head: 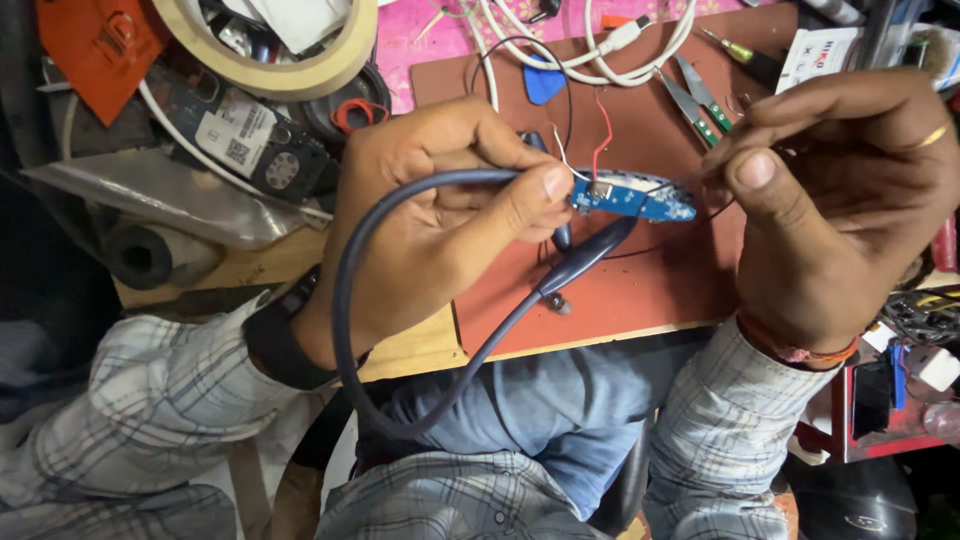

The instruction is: The person repairs a neckband headphone by stripping the cable, exposing the internal wires, and connecting them to a small circuit board. They use a utility knife and pliers to prepare and secure the connections.

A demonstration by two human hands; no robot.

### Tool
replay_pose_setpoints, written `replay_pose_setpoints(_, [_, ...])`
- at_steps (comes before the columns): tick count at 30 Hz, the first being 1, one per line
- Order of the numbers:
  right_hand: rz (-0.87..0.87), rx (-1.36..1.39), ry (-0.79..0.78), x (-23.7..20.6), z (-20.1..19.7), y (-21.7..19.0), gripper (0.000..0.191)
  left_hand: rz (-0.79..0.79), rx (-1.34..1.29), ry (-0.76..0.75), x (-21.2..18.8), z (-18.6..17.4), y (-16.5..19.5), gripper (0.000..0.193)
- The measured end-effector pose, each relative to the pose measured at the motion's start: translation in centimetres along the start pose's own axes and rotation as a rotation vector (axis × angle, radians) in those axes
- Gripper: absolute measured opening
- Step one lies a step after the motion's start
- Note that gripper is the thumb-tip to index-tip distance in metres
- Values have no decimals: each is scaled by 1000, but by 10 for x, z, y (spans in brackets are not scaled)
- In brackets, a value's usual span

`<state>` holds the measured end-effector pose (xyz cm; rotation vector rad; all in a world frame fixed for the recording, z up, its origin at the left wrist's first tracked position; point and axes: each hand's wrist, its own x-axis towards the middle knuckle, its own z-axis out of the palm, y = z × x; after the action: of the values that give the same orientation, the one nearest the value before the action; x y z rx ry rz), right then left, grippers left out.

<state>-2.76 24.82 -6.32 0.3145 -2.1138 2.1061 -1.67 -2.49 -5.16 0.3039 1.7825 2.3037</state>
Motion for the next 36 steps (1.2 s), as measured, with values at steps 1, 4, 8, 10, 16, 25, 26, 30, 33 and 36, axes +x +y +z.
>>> replay_pose_setpoints(1, [-27, 9, -2, -1, -1, 1, 25, 0, -19, -1, 1, 0, -1, 13])
replay_pose_setpoints(4, [-119, 26, -46, 0, -2, 3, 27, 9, 8, -13, 1, 0, 0, 13])
replay_pose_setpoints(8, [-117, 28, -71, 3, -2, -1, 28, 12, -57, 8, 2, 2, 0, 11])
replay_pose_setpoints(10, [-114, 0, -72, 5, 0, -5, 29, 11, -86, 34, 2, 1, 1, 10])
replay_pose_setpoints(16, [-88, -73, -148, -9, 11, -14, 33, 65, -96, 119, 3, -2, 1, 11])
replay_pose_setpoints(25, [-88, -64, 85, -3, 23, -12, 29, 156, -6, 99, 0, -2, 2, 12])
replay_pose_setpoints(26, [-116, -39, 83, -1, 24, -13, 29, 187, 58, 106, -1, 0, 3, 12])
replay_pose_setpoints(30, [-205, 75, 24, 0, 23, -14, 25, 300, 302, 140, -7, 6, 7, 11])
replay_pose_setpoints(33, [-240, 126, 39, -2, 21, -12, 26, 409, 371, 135, -7, 7, 10, 12])
replay_pose_setpoints(36, [-310, 125, -14, -1, 19, -14, 25, 490, 415, 136, -7, 7, 14, 15])
